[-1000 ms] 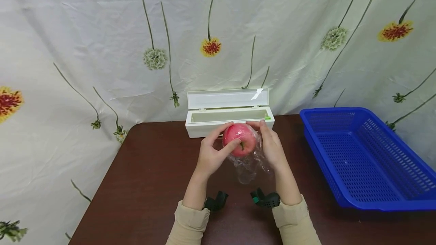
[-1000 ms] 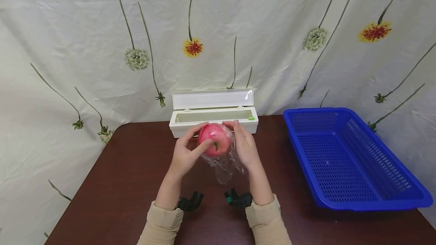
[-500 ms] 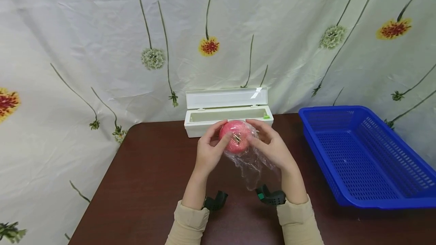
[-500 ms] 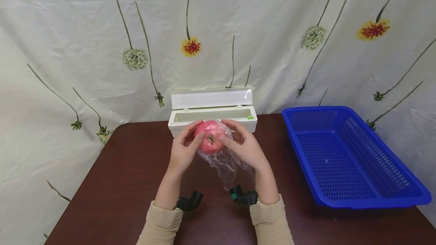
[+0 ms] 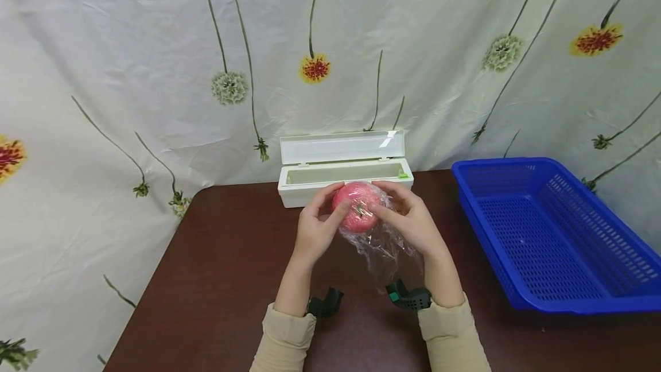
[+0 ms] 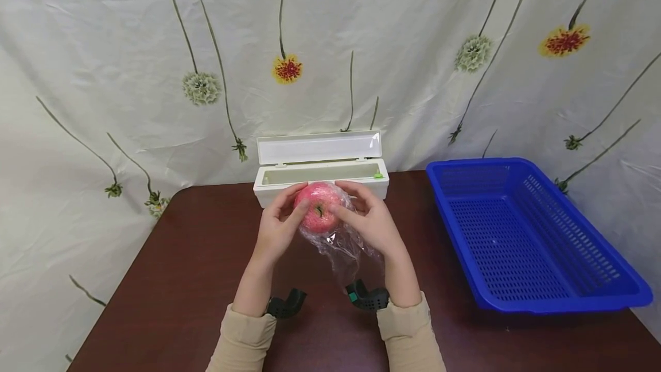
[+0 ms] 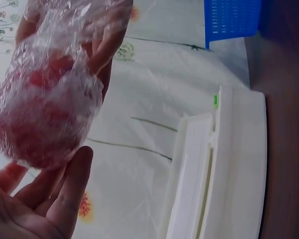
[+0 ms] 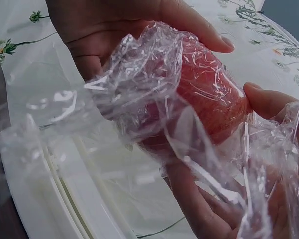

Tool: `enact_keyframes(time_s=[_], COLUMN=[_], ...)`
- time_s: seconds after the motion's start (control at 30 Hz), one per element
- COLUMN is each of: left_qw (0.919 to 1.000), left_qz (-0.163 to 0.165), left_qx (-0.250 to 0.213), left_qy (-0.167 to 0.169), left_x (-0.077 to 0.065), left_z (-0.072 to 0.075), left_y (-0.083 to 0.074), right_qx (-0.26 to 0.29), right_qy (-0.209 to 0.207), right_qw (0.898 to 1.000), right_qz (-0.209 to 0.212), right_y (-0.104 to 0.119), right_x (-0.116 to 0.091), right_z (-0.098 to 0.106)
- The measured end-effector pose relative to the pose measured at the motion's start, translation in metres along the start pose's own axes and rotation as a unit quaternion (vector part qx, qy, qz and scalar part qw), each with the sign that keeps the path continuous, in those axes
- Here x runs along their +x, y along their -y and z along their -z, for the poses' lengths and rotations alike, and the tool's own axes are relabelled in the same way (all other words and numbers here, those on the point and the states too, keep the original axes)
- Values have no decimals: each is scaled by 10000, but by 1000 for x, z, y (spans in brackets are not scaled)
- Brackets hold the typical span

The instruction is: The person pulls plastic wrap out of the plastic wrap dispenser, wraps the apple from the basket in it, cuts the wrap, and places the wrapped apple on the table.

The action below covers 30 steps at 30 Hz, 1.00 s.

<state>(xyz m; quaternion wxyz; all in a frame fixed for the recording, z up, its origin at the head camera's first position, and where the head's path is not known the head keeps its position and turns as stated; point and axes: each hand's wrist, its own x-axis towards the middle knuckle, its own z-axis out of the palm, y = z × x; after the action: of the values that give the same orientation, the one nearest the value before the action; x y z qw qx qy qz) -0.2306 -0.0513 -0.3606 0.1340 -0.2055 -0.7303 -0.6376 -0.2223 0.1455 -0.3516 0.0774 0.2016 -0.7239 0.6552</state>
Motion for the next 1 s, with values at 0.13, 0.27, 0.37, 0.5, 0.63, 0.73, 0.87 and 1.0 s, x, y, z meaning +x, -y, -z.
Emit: enact_keyframes(time_s=[0.13, 0.27, 0.37, 0.5, 0.63, 0.73, 0.87, 1.0], left_qw=[9984, 9945, 9923, 9922, 9946, 9959, 9974, 9989], left_qz=[52, -153, -356, -470, -490, -525, -496, -396], left_qx=[83, -128, -125, -128, -172, -156, -176, -54], left_qy=[562, 1030, 1183, 1144, 897, 722, 497, 227], left_x=[0, -3, -5, -6, -6, -6, -5, -6], left_z=[6, 12, 14, 13, 11, 9, 5, 0], left_y=[-3, -19, -31, -33, -31, -30, -29, -31], right_qx=[104, 133, 89, 30, -203, -472, -585, -411], right_qy=[-82, -99, -36, 28, 48, -124, -693, -1348], right_qw=[9999, 9998, 9998, 9998, 9995, 9986, 9959, 9897], right_qz=[-81, -147, -164, -177, -219, -189, -46, 250], right_y=[0, 1, 0, -2, -2, -1, 1, 5], right_x=[0, 1, 1, 1, 1, 1, 2, 1], right_z=[0, 0, -1, -2, -3, -4, -5, -5])
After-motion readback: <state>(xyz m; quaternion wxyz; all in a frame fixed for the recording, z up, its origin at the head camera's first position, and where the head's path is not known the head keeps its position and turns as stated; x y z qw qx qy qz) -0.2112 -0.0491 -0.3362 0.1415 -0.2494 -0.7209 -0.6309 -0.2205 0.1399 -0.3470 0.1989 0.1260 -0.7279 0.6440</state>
